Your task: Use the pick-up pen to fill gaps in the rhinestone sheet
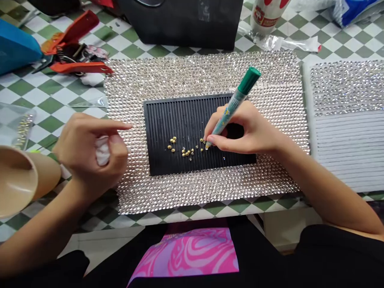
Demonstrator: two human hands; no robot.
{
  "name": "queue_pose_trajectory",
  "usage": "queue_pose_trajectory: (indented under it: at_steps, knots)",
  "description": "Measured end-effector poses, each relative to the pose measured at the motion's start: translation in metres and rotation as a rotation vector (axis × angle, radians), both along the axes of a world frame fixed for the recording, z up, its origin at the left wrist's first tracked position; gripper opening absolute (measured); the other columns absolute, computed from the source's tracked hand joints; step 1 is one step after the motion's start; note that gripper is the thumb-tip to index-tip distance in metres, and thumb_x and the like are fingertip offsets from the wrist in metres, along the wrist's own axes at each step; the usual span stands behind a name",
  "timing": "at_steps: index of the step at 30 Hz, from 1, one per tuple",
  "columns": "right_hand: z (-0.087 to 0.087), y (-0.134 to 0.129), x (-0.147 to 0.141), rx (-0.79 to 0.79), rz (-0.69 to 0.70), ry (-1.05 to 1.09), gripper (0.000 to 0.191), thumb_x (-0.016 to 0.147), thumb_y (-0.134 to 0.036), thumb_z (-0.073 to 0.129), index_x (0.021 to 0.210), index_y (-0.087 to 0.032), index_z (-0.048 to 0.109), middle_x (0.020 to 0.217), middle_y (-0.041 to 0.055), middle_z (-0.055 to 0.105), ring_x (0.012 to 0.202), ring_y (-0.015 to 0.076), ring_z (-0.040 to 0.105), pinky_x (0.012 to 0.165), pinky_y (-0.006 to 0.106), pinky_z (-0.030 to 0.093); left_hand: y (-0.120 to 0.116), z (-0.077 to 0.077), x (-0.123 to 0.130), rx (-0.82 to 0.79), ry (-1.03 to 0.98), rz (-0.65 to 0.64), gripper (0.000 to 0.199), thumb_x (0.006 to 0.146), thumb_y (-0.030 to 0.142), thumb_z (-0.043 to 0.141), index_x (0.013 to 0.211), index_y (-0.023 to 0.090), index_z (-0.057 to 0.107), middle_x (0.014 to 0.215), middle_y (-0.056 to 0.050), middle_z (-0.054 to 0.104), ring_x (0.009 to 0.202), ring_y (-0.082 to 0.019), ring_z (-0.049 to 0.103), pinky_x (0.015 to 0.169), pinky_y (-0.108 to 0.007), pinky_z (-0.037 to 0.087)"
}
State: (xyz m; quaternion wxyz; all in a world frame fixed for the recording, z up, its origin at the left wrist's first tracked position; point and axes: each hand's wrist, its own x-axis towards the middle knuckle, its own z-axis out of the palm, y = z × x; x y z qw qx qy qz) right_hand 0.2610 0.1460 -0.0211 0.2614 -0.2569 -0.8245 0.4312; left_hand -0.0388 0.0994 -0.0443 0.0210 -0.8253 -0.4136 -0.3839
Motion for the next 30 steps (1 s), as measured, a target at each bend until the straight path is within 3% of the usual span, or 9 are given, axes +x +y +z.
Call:
queue_pose_trajectory:
  at_steps: [6,14,19,22,24,26,30]
  knots:
    - [-0.002,0.001,0.001,0.063,0.023,0.001,0.003,0.088,-0.018,0.067,0.085,-0.019,0.070,0.079,-0.0026,0.073,0.069,0.0060,0.059,0.069,0.026,0.047,0.000,-0.004,-0.010,-0.012,0.006,0.052,0.024,0.079,0.005,0.050,0.096,0.014,0.066,0.076,0.001,0.057,0.071,-0.011,0.052,0.065,-0.024,0.045]
    - [-0.004,-0.001,0.004,0.014,-0.002,0.017,0.007,0.087,-0.019,0.068,0.091,-0.023,0.072,0.083,-0.0029,0.075,0.070,0.0080,0.061,0.069,0.027,0.048,0.002,0.001,-0.008,-0.033,0.026,0.036,0.032,0.079,0.001,0.052,0.101,0.020,0.066,0.075,0.001,0.061,0.068,-0.013,0.051,0.060,-0.027,0.045]
    - [-0.001,-0.001,0.002,0.012,0.012,-0.025,0.005,0.088,-0.023,0.067,0.088,-0.025,0.072,0.084,-0.0037,0.075,0.072,0.0091,0.062,0.074,0.030,0.050,0.000,0.001,-0.010,-0.011,0.022,0.041,0.031,0.077,0.002,0.055,0.101,0.017,0.068,0.072,-0.001,0.060,0.067,-0.014,0.049,0.059,-0.029,0.043]
    - [0.002,-0.003,0.001,-0.012,-0.006,-0.012,0.007,0.086,-0.021,0.068,0.087,-0.026,0.073,0.081,-0.0033,0.075,0.069,0.0090,0.062,0.068,0.028,0.050,0.000,-0.001,-0.012,-0.023,0.040,0.052,0.031,0.077,0.001,0.054,0.101,0.014,0.068,0.074,-0.002,0.059,0.069,-0.015,0.050,0.061,-0.030,0.044]
    - [0.002,-0.005,0.001,-0.053,-0.112,0.032,0.010,0.086,-0.019,0.068,0.090,-0.026,0.074,0.081,-0.0024,0.075,0.067,0.0095,0.062,0.062,0.028,0.049,0.000,-0.001,-0.012,-0.036,0.049,0.052,0.033,0.077,0.000,0.054,0.103,0.015,0.068,0.075,-0.002,0.060,0.070,-0.015,0.050,0.062,-0.030,0.044]
    - [0.000,-0.003,0.002,-0.049,-0.329,0.110,0.013,0.086,-0.017,0.068,0.092,-0.026,0.076,0.081,-0.0014,0.075,0.067,0.0105,0.065,0.060,0.028,0.051,0.001,-0.001,-0.012,-0.040,0.044,0.045,0.035,0.078,0.000,0.053,0.105,0.018,0.067,0.076,-0.001,0.060,0.070,-0.015,0.051,0.062,-0.030,0.045]
    - [-0.014,0.014,0.008,0.208,-0.731,0.299,0.010,0.086,-0.015,0.070,0.086,-0.021,0.078,0.079,0.0017,0.074,0.066,0.0118,0.068,0.061,0.028,0.056,0.003,0.000,-0.010,-0.038,0.044,0.043,0.035,0.077,0.000,0.053,0.102,0.020,0.067,0.075,0.000,0.060,0.068,-0.014,0.051,0.060,-0.029,0.044]
